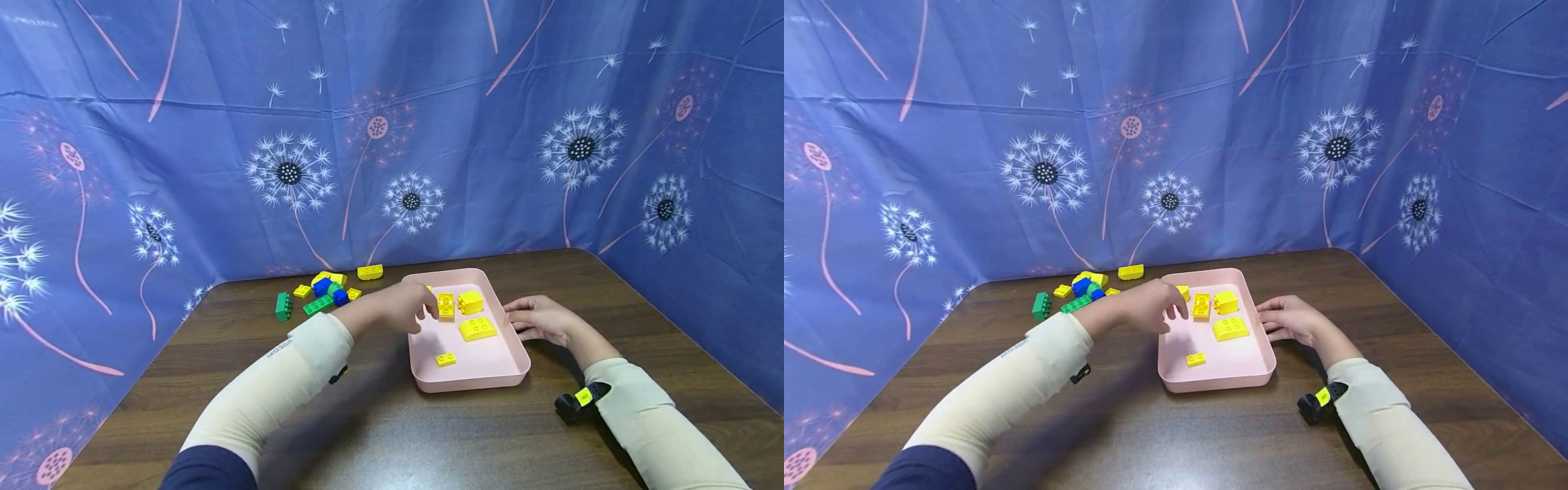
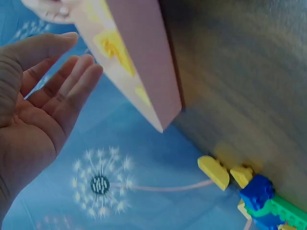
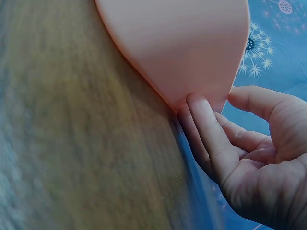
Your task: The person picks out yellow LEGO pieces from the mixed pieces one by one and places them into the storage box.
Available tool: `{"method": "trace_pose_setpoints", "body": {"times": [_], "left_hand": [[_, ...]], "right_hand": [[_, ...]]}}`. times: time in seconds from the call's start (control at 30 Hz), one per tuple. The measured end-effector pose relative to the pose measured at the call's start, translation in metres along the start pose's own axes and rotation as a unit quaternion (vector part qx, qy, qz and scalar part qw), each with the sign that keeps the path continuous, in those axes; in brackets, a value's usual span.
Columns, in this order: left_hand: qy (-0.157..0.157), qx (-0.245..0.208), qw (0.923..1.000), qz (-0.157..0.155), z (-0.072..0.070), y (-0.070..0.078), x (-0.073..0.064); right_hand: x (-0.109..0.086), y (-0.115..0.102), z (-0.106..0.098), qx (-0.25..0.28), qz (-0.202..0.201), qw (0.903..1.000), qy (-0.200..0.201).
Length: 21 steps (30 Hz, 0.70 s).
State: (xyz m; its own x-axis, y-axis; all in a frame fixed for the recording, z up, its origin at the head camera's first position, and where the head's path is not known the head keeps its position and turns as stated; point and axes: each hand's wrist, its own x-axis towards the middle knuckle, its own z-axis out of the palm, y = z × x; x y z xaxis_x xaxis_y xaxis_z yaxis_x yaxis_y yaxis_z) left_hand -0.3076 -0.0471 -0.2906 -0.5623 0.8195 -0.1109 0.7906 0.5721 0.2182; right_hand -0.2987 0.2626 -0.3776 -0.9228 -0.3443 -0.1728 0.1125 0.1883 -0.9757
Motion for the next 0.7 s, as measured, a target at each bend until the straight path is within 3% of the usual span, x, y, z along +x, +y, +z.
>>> {"method": "trace_pose_setpoints", "body": {"times": [0.17,0.27,0.43,0.57,0.7], "left_hand": [[0.037,-0.003,0.9984,-0.043,-0.014,-0.016,-0.008],[0.068,0.022,0.9946,-0.075,-0.018,-0.03,-0.011],[0.118,0.054,0.9783,-0.161,-0.019,-0.056,-0.017],[0.143,0.043,0.9648,-0.217,-0.017,-0.082,-0.02],[0.15,0.01,0.9561,-0.251,-0.013,-0.105,-0.021]], "right_hand": [[0.001,0.001,-0.001,0.003,0.003,1.0,0.002],[0.001,0.002,-0.001,0.006,0.004,1.0,0.0],[0.0,0.002,-0.001,0.01,0.001,0.9999,-0.002],[0.0,0.001,0.0,0.01,0.0,0.9999,-0.002],[-0.001,0.0,0.001,0.01,-0.002,0.9999,-0.003]]}}
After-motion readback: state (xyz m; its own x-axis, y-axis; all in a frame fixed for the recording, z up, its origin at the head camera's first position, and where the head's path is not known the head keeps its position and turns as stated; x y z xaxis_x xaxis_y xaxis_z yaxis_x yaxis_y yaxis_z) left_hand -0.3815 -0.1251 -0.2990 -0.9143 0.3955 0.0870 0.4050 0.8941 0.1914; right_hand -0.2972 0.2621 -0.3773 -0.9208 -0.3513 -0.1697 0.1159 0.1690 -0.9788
